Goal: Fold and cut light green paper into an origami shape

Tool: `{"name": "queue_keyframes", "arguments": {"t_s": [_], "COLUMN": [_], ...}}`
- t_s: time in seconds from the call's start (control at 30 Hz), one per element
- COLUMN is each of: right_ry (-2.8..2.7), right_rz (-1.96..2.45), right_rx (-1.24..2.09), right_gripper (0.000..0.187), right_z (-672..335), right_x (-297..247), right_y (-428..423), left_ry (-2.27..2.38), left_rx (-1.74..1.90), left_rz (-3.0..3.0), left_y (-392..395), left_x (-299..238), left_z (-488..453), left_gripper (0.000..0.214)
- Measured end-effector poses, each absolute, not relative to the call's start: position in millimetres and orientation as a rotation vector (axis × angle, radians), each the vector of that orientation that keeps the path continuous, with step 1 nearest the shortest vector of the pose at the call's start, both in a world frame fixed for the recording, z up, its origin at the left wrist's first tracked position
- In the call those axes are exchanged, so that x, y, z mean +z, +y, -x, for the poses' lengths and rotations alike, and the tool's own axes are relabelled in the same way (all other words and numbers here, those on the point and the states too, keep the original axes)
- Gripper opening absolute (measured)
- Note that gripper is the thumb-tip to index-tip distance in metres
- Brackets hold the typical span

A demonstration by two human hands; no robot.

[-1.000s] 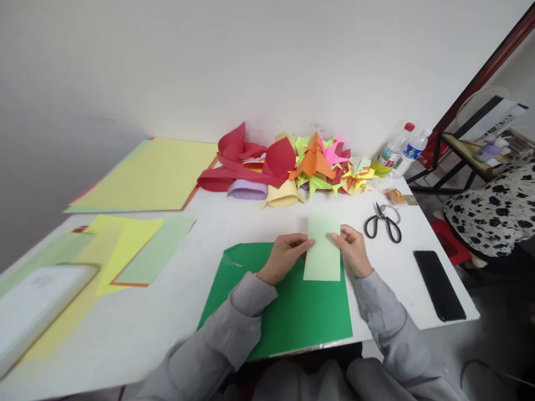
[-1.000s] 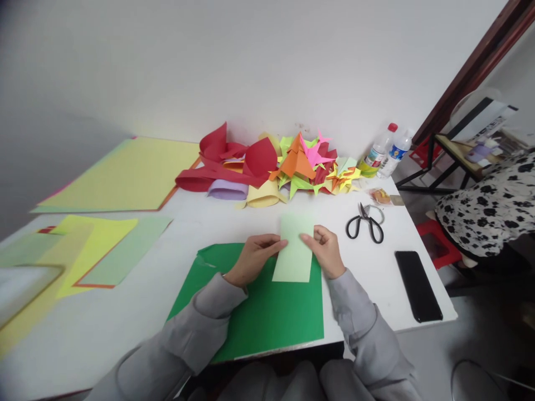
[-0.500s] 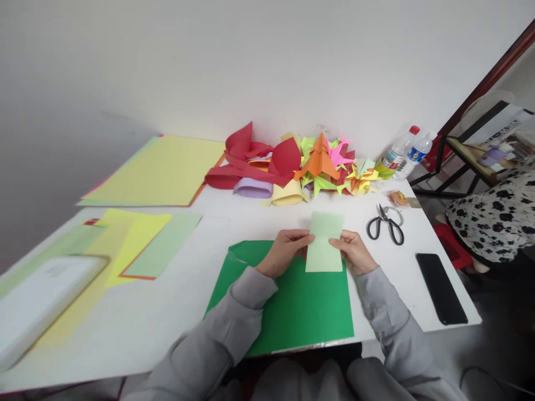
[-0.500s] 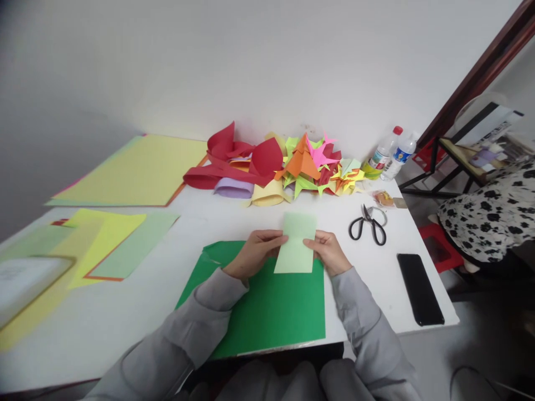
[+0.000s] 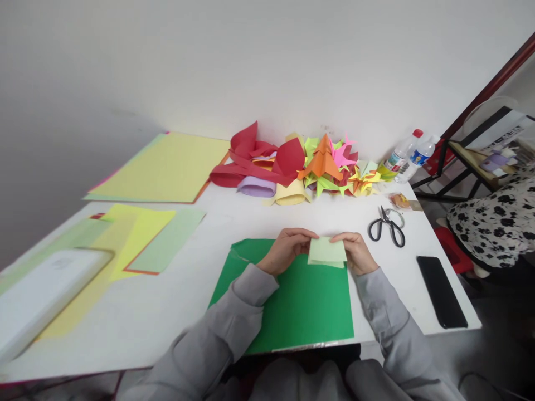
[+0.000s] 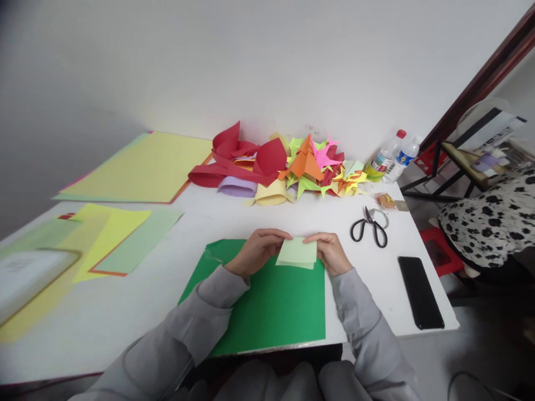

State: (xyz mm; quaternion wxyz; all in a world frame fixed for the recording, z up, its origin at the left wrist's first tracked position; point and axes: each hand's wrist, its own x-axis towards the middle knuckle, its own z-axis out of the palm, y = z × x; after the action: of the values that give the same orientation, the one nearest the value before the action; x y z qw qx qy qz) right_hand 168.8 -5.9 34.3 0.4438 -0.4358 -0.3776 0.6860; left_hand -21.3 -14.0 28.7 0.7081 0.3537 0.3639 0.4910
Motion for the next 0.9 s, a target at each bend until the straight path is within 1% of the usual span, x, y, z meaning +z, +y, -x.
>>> {"name": "queue_keyframes", "arguments": {"t_s": [0.13,0.3,0.4,0.47,0.5,0.67,0.73,0.9], "right_ry": [-0.839,-0.895,-0.935,-0.895,-0.879,-1.086,-1.197,-1.282], "right_rz": [1.069,1.018,0.953,0.922,0.922,1.018,1.054,1.097], "right_rx": [1.727,1.86,1.88,1.847,1.812,1.668,1.648,1.56], "right_gripper": [0.009,0.013,0.024,0.032,0.034,0.027,0.027,0.021], "right_z": [-169.1,-170.0,-171.2,-172.6,-173.5,-175.5,-174.2,-168.3], "right_x": [37.0,34.3,33.8,35.4,36.7,43.8,44.7,41.7], "right_y": [-5.1,-4.0,-2.4,-1.7,-1.7,-6.2,-8.6,-11.5], "left_ry": [0.771,0.829,0.958,1.001,0.996,0.875,0.875,0.914], "left_rx": [1.203,1.243,1.236,1.227,1.209,0.987,0.924,0.903], "left_rz": [-1.09,-1.191,-1.135,-1.132,-1.141,-1.214,-1.268,-1.355], "left_y": [-16.1,-18.7,-19.3,-19.1,-19.0,-20.5,-21.8,-23.4], "left_x": [30.9,33.2,33.6,34.1,34.6,37.6,38.3,37.1], "left_z": [20.2,15.7,15.2,16.5,17.4,18.7,17.9,16.1], "left_gripper": [0.026,0.018,0.02,0.02,0.02,0.024,0.025,0.025]}}
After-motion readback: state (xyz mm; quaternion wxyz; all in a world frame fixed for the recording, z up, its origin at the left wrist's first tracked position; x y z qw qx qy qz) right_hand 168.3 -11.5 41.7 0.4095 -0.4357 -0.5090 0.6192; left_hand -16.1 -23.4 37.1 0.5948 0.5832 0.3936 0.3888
